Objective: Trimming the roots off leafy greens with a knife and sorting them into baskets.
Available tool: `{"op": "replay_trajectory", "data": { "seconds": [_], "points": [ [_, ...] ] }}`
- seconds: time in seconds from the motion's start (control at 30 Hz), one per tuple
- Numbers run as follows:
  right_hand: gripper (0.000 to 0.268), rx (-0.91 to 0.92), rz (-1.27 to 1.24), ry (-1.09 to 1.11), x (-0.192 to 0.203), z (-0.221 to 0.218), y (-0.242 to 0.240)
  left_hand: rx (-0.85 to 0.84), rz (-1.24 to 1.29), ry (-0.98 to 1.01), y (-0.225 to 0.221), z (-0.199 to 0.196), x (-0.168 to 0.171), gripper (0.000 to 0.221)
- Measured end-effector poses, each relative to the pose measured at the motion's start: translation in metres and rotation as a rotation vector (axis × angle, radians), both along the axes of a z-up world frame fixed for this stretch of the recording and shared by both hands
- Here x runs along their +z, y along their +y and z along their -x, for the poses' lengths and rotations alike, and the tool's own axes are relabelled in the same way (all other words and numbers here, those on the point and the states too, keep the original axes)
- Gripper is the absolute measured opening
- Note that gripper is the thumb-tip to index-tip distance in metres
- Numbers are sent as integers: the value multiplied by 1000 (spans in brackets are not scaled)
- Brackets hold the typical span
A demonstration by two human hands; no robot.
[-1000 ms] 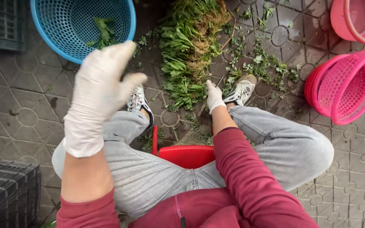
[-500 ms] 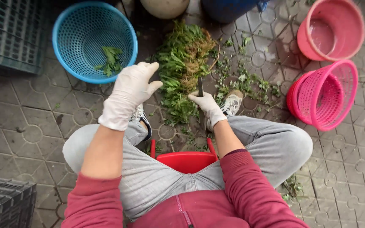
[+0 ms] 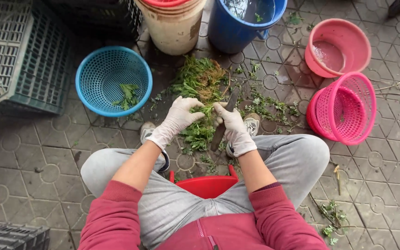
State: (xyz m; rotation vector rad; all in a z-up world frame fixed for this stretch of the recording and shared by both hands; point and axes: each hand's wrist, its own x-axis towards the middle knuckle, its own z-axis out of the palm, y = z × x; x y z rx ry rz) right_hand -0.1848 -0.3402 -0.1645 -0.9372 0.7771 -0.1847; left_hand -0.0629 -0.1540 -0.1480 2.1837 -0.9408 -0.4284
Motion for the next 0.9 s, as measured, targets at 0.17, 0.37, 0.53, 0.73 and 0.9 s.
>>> {"op": "replay_trajectory", "data": {
  "seconds": [0.17,0.37,0.53,0.73,0.9],
  "points": [
    [65,118,-138,-80,44,1,12,258,87,336,-1,1,5,26],
    [59,261,-105,-211,50,8,19,283,72,337,4,-9,7,23],
    [56,292,-44,-265,18,7,18,233,65,329,5,-7,14,26],
    [26,180,-79,-163,3,5,23,145,123,287,11,-4,4,26],
    [17,18,-158,-80,14,2,32,200,-49,415,13,-4,-5,30]
  ]
}}
